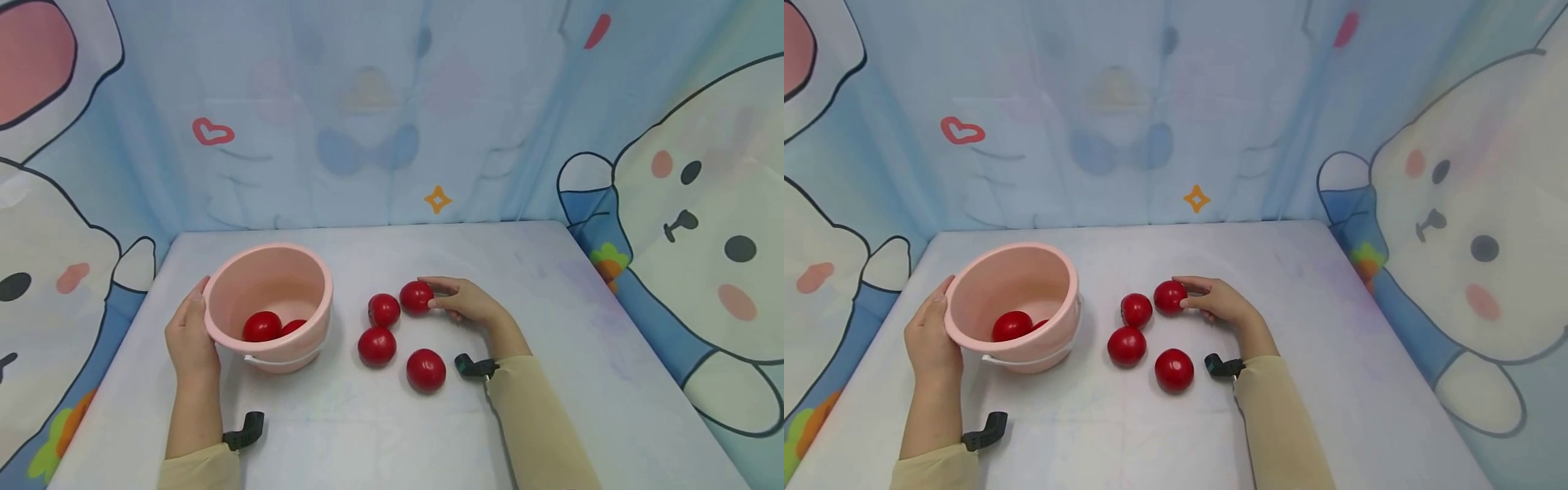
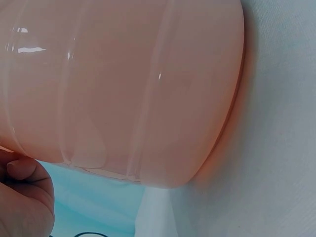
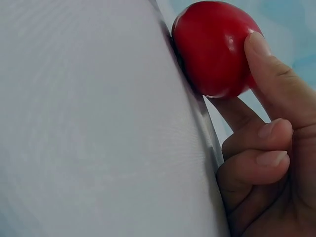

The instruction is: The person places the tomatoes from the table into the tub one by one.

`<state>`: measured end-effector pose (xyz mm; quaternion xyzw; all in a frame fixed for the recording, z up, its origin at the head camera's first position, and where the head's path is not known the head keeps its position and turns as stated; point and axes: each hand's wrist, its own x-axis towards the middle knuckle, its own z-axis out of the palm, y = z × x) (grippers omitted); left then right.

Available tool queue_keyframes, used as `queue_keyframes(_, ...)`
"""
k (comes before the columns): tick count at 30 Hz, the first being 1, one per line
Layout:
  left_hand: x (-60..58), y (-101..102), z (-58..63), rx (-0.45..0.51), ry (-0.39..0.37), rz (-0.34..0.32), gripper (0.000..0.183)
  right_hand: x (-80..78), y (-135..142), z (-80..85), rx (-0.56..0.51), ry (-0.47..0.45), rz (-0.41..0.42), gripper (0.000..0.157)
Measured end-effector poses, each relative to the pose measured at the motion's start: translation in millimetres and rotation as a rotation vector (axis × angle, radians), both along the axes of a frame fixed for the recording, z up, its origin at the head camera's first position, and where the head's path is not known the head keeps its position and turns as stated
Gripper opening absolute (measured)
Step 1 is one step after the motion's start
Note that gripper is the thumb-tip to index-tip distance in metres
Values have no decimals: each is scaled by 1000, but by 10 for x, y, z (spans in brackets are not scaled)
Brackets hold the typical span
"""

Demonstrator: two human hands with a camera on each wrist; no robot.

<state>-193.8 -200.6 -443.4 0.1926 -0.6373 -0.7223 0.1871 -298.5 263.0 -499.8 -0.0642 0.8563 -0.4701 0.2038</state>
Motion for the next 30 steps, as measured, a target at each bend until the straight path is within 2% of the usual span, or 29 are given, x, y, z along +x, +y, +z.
queue_keyframes(8, 3, -6, 5, 23, 8, 4, 38, -17, 5, -16, 12, 17, 5, 56)
queue_keyframes(17, -13, -5, 10, 12, -2, 0, 37, -78, 35, 131, 35, 5, 1, 56)
queue_keyframes(24, -8, -6, 11, 15, -15, -1, 38, -197, 63, 388, 49, 46, 3, 54)
queue_keyframes(30, -1, -13, -3, 10, -16, -5, 38, -323, 40, 757, 93, 113, 35, 58)
